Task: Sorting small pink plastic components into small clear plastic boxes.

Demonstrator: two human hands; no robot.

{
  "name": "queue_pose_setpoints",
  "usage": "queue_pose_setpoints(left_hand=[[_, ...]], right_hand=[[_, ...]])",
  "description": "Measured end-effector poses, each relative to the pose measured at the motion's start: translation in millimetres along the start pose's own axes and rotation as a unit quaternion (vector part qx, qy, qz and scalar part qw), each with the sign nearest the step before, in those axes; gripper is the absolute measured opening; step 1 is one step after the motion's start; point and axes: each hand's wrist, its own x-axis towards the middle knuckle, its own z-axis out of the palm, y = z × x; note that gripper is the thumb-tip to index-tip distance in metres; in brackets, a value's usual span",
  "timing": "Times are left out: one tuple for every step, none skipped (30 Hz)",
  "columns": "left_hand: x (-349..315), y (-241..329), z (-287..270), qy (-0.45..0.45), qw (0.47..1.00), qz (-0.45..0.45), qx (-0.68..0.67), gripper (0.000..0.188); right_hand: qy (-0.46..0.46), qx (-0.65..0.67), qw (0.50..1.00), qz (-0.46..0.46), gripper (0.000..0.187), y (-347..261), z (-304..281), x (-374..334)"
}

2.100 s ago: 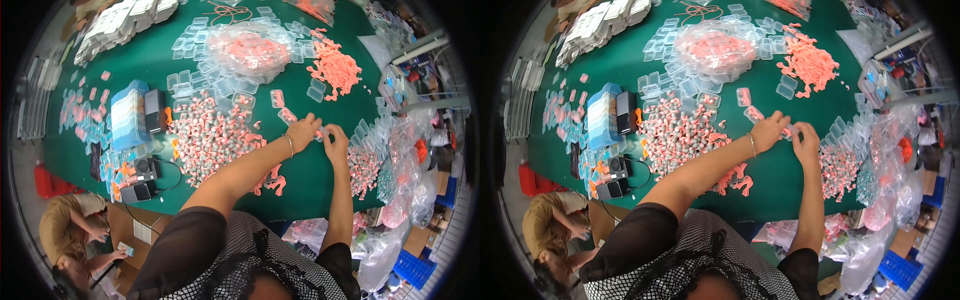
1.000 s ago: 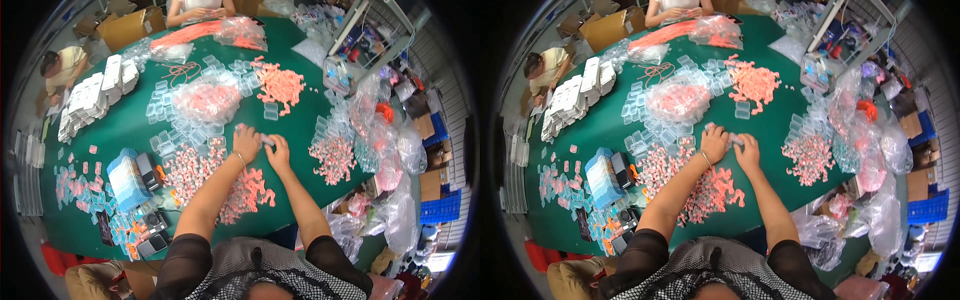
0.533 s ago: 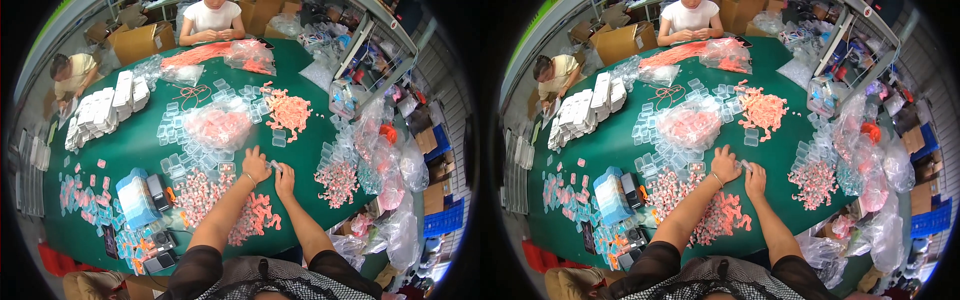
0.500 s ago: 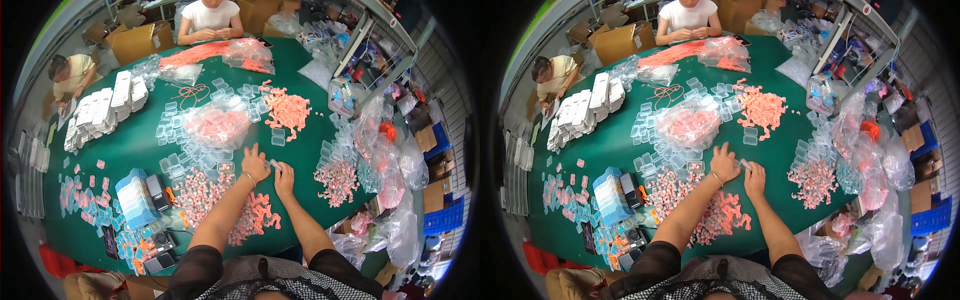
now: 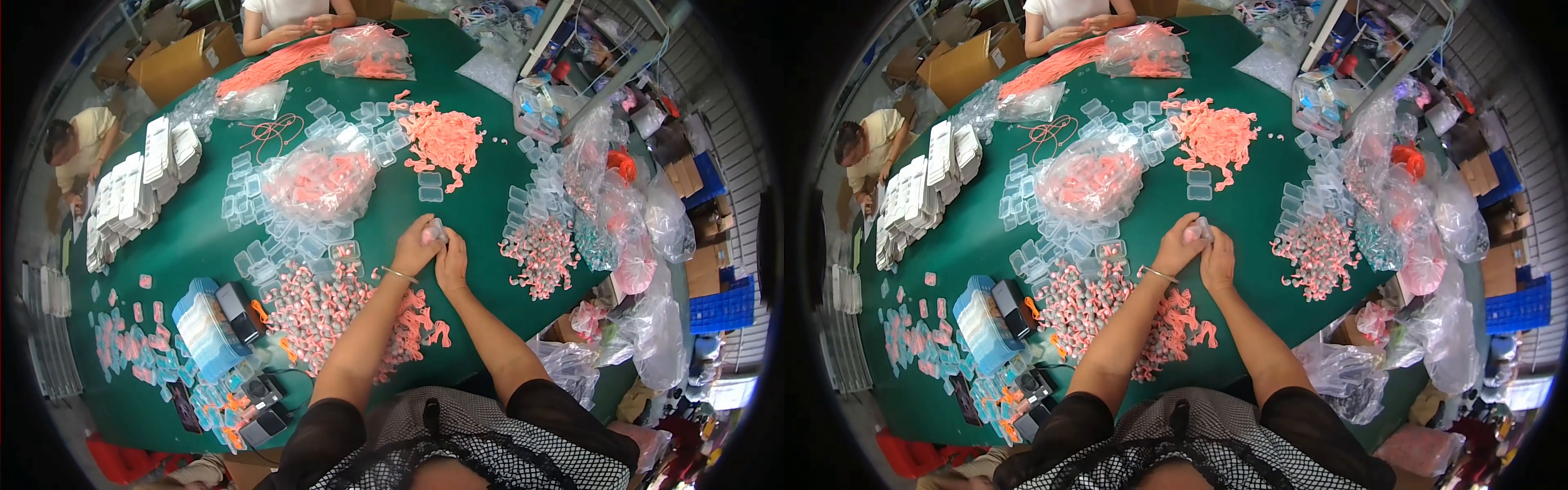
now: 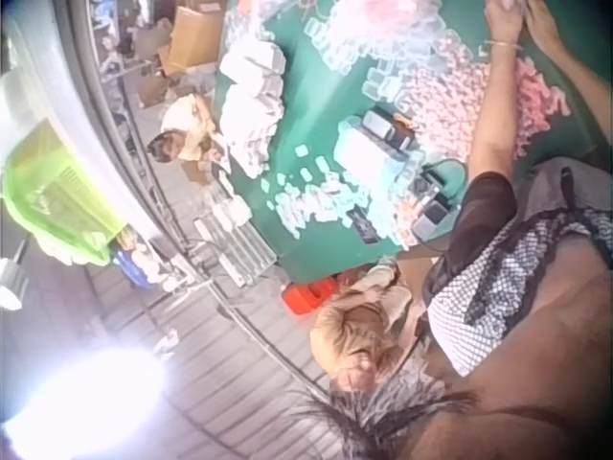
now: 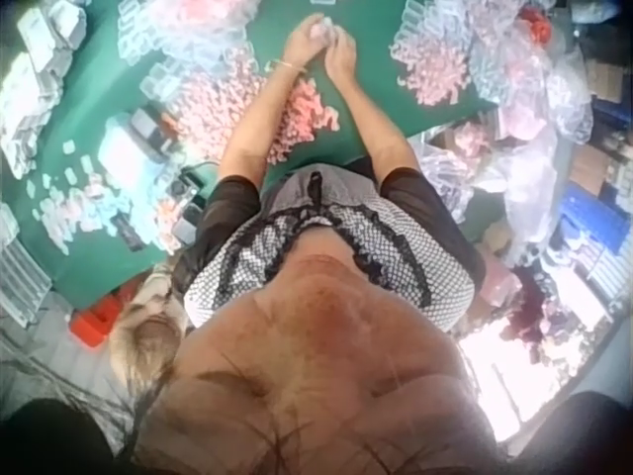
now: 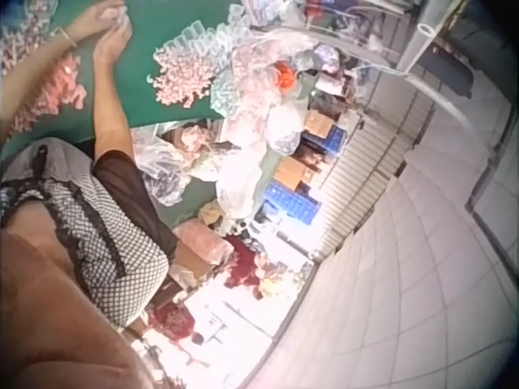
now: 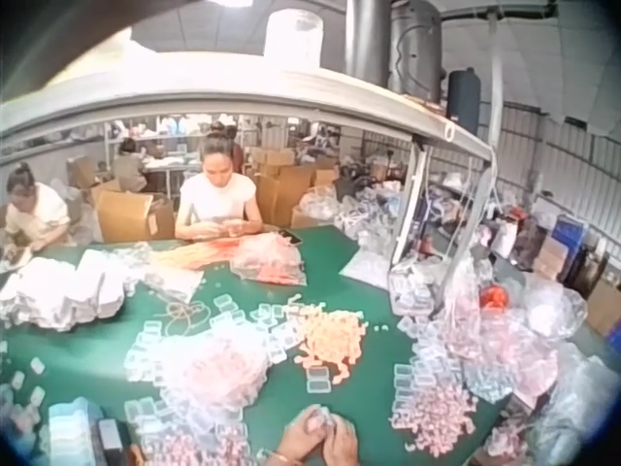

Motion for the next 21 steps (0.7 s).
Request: queue_pose_setpoints(left_hand=[[-1.9,1.5,-1.4,-0.071,0.962,-0.134,-0.227,0.045],[-4.2,3.8,-1.9,-0.066,0.962,-0.136,-0.228,0.045],[-6.6,14.3,-4.6,-0.064,0.948,-0.171,-0.259,0.047],[-7.5,21.3,-8.3,-0.060,0.933,-0.204,-0.291,0.050],[-5.6,23.2,-13.1,-0.050,0.933,-0.204,-0.291,0.050],[-2.7,24.9,-18.0,-0.055,0.935,-0.229,-0.266,0.047],[-1.7,25.5,-22.0,-0.059,0.935,-0.253,-0.241,0.045],[-2.4,23.2,-21.4,-0.049,0.936,-0.254,-0.240,0.045],[-2.2,23.9,-19.3,-0.031,0.955,-0.228,-0.188,0.044],[-2.0,24.0,-21.4,-0.012,0.970,-0.202,-0.134,0.044],[-0.8,23.4,-28.4,-0.004,0.971,-0.201,-0.133,0.044],[3.3,33.4,-34.5,0.035,0.982,-0.100,-0.158,0.041],[7.2,46.3,-44.6,0.076,0.981,0.003,-0.178,0.039],[10.2,69.4,-62.1,0.111,0.982,0.056,-0.140,0.039],[16.7,90.4,-84.8,0.148,0.978,0.109,-0.100,0.039],[26.5,98.7,-111.2,0.189,0.968,0.162,0.022,0.040],[35.6,104.3,-134.0,0.228,0.940,0.209,0.146,0.042],[42.5,107.4,-149.6,0.240,0.936,0.208,0.154,0.042],[49.4,108.4,-163.2,0.240,0.930,0.166,0.223,0.042],[52.4,108.7,-174.7,0.240,0.918,0.121,0.290,0.042],[55.5,94.9,-182.1,0.251,0.914,0.120,0.295,0.042]], right_hand=[[-0.004,0.002,1.000,-0.001,0.030,1.9,0.2,-1.6],[-0.008,0.000,1.000,-0.007,0.031,4.7,-1.6,-2.3],[-0.012,0.001,1.000,-0.014,0.031,6.9,-1.6,-1.8],[-0.019,0.006,1.000,-0.018,0.031,3.1,-4.1,-0.2],[-0.053,-0.002,0.998,-0.021,0.033,-0.7,-8.2,0.3],[-0.086,-0.011,0.996,-0.025,0.035,-4.5,-11.8,0.5],[-0.093,-0.005,0.995,-0.029,0.035,-5.8,-12.2,-0.6],[-0.095,-0.012,0.994,-0.043,0.037,-6.9,-11.9,-2.4],[-0.094,-0.021,0.994,-0.058,0.040,-8.1,-11.8,-2.8],[-0.082,-0.021,0.995,-0.054,0.044,-9.9,-10.7,-2.6],[-0.086,-0.015,0.994,-0.060,0.044,-12.3,-9.7,-2.0],[-0.088,0.002,0.995,-0.049,0.044,-11.2,-12.1,0.3],[-0.091,0.021,0.995,-0.040,0.044,-11.0,-11.9,2.8],[-0.089,0.019,0.995,-0.035,0.041,-9.9,-12.0,3.9],[-0.092,0.022,0.995,-0.039,0.041,-7.2,-12.7,5.4],[-0.085,0.003,0.995,-0.046,0.039,-5.8,-11.9,5.5],[-0.080,-0.014,0.995,-0.054,0.037,-5.5,-11.1,5.1],[-0.081,-0.017,0.995,-0.050,0.034,-6.0,-9.8,5.2],[-0.085,-0.010,0.995,-0.059,0.034,-4.2,-8.9,5.0],[-0.081,-0.013,0.995,-0.059,0.033,-1.9,-7.9,4.4],[-0.077,-0.017,0.995,-0.058,0.032,-1.7,-6.9,2.5]])
